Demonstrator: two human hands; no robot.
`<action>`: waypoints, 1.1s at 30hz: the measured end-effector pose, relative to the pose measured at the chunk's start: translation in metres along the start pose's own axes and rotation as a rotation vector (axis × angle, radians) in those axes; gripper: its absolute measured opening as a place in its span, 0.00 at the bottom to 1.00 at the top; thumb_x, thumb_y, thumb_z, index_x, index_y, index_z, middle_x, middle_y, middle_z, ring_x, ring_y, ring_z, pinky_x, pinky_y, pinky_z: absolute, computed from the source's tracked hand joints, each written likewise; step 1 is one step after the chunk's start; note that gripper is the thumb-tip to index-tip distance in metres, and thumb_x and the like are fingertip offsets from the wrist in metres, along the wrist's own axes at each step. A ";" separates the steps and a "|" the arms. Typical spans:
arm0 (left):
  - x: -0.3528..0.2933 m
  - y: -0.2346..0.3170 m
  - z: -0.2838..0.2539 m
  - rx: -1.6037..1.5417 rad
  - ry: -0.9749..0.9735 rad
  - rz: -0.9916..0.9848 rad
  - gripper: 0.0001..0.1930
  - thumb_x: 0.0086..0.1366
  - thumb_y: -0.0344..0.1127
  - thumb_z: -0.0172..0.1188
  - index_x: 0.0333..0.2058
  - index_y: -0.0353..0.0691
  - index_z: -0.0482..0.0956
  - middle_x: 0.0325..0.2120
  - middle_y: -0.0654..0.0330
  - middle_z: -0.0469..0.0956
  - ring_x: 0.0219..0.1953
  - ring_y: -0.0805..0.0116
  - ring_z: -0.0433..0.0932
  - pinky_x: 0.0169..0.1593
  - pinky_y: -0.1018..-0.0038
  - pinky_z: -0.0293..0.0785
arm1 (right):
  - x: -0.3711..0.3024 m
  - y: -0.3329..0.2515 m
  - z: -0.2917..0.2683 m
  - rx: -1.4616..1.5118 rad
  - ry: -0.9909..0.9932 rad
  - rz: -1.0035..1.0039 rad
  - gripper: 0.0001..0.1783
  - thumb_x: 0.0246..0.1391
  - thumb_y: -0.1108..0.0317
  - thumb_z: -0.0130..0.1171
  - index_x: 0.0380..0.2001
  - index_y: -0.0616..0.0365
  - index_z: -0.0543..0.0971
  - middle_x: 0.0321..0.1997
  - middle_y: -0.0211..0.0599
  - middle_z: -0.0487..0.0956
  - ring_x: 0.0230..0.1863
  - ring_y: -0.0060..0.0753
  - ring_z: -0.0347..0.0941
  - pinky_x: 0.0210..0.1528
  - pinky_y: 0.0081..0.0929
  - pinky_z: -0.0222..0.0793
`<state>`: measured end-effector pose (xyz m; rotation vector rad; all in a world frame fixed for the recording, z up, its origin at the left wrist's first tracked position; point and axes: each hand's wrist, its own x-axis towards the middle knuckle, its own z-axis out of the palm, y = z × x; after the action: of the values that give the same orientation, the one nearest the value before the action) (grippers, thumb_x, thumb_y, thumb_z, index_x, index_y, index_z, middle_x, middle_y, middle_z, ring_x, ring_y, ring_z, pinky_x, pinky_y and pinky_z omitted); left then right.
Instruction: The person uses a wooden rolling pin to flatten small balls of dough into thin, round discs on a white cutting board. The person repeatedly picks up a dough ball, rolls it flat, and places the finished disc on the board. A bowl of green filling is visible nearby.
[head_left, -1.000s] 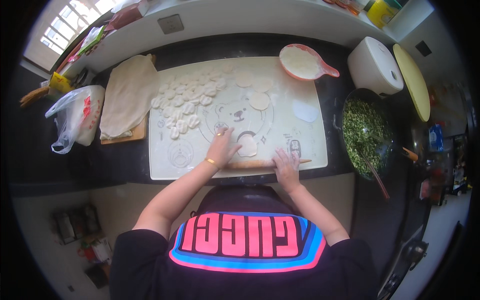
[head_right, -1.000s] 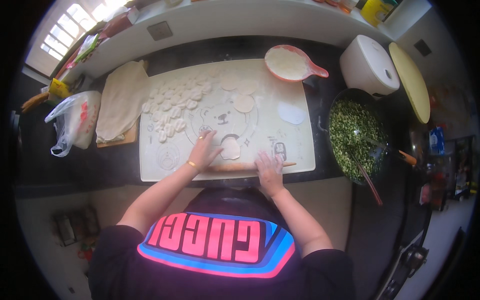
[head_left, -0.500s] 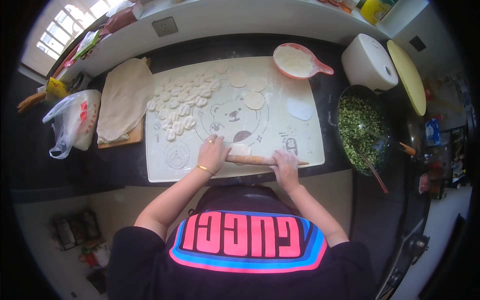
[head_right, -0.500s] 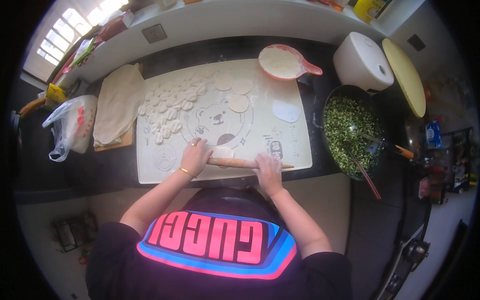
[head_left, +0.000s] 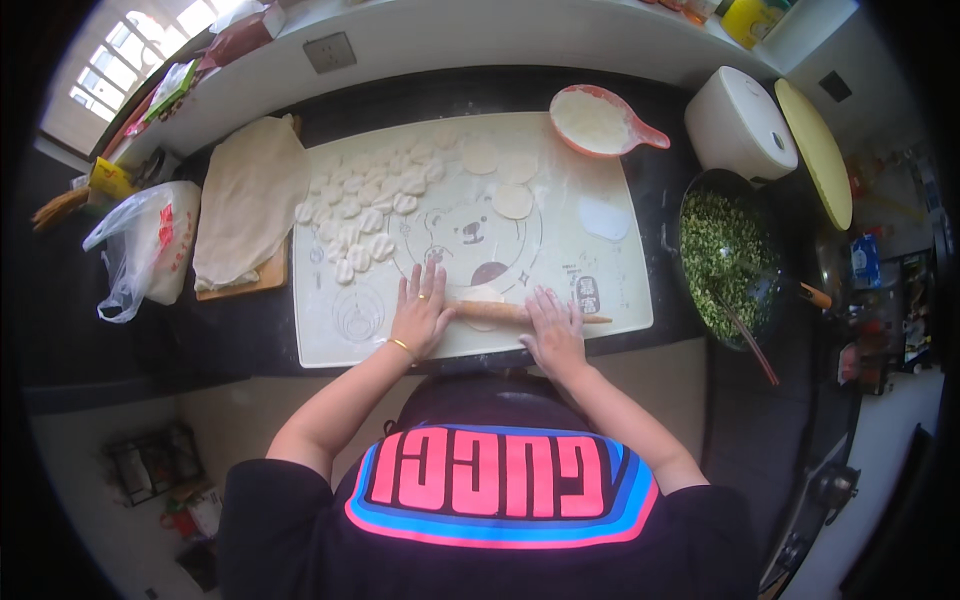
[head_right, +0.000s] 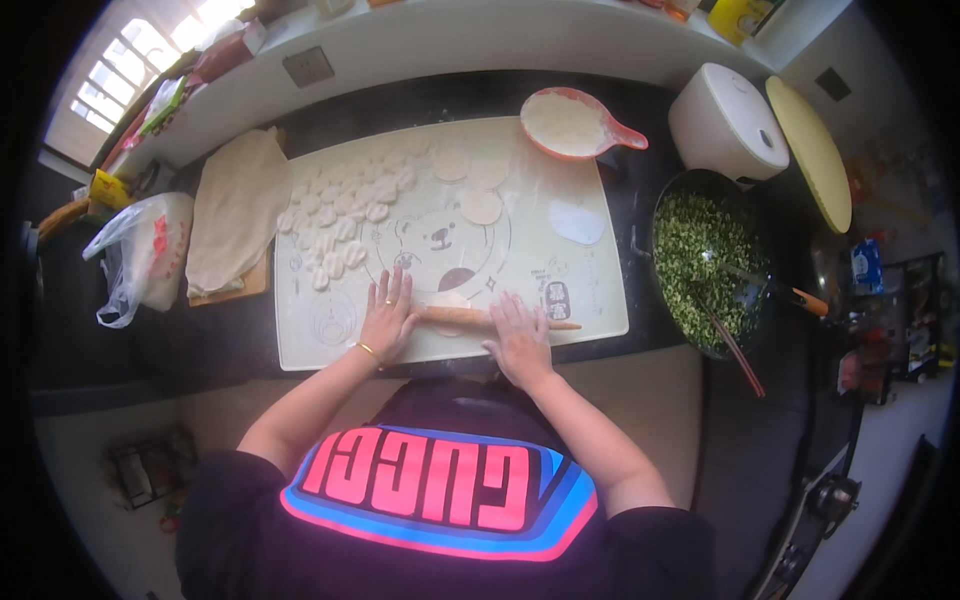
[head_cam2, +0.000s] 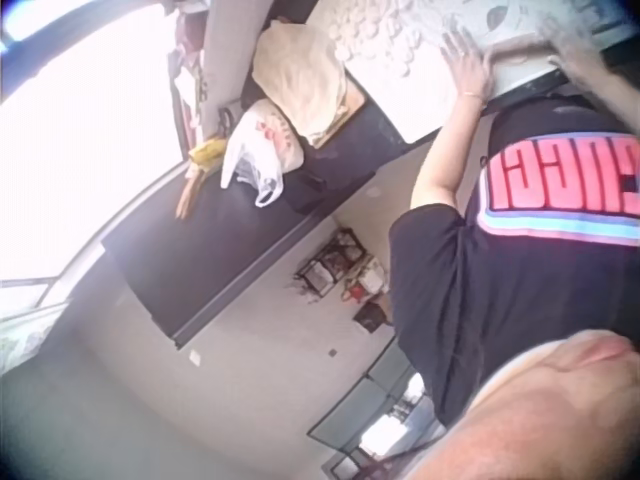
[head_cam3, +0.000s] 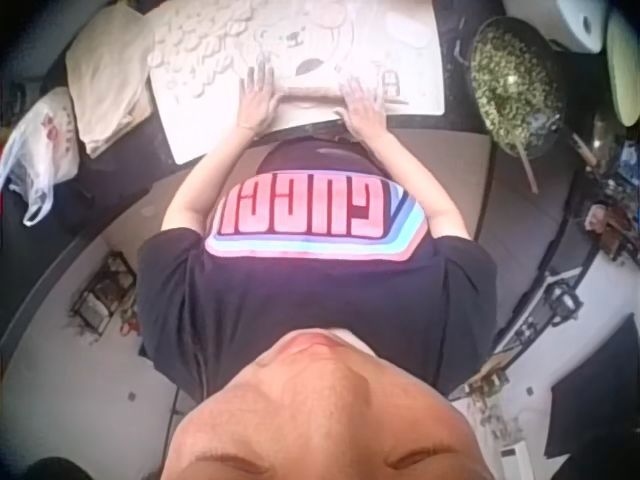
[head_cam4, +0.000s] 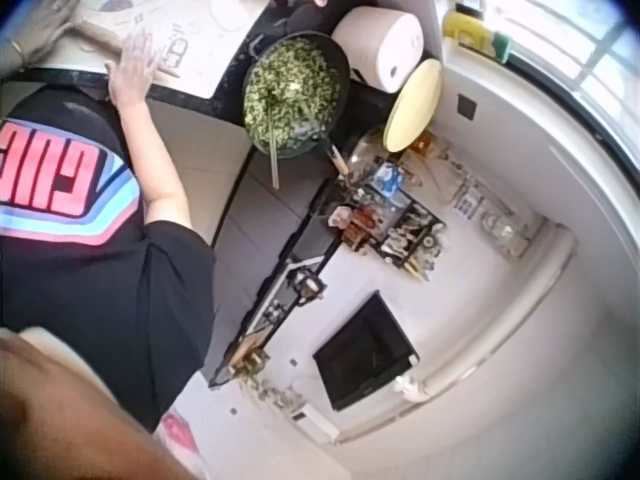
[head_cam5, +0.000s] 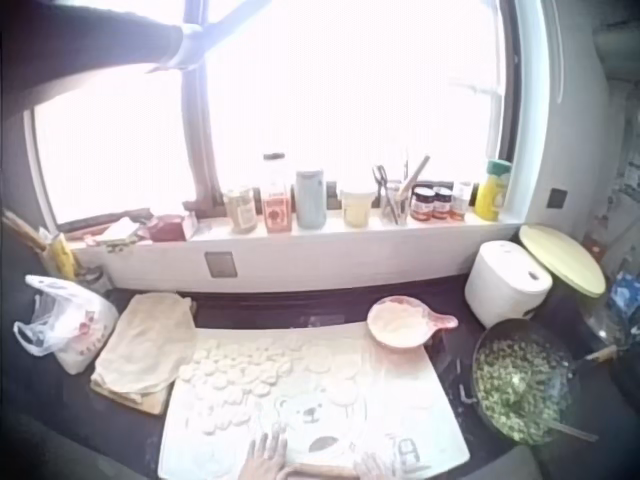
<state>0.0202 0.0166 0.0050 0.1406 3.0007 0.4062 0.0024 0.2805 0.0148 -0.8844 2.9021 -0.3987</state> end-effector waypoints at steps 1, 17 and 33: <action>0.001 -0.001 0.004 -0.009 0.022 -0.003 0.35 0.63 0.47 0.46 0.63 0.36 0.47 0.65 0.47 0.41 0.67 0.46 0.38 0.65 0.51 0.36 | 0.004 0.001 0.004 -0.020 0.041 0.018 0.35 0.50 0.49 0.54 0.58 0.55 0.63 0.67 0.42 0.53 0.68 0.41 0.47 0.63 0.53 0.39; 0.038 0.027 -0.010 -0.416 -0.098 0.038 0.28 0.52 0.39 0.62 0.51 0.36 0.65 0.57 0.42 0.56 0.54 0.43 0.62 0.54 0.64 0.63 | -0.012 0.042 0.020 0.123 0.293 -0.083 0.21 0.42 0.71 0.58 0.43 0.50 0.69 0.47 0.31 0.71 0.53 0.37 0.64 0.56 0.40 0.51; 0.096 0.031 -0.030 -0.732 -0.268 -0.057 0.12 0.54 0.31 0.59 0.38 0.36 0.77 0.30 0.53 0.80 0.32 0.68 0.78 0.37 0.73 0.72 | -0.016 0.052 0.027 0.175 0.294 -0.146 0.25 0.38 0.70 0.61 0.44 0.50 0.69 0.46 0.35 0.71 0.49 0.39 0.65 0.54 0.40 0.53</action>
<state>-0.0765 0.0488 0.0331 0.0366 2.4039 1.3104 -0.0083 0.3248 -0.0254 -1.0948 3.0030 -0.8484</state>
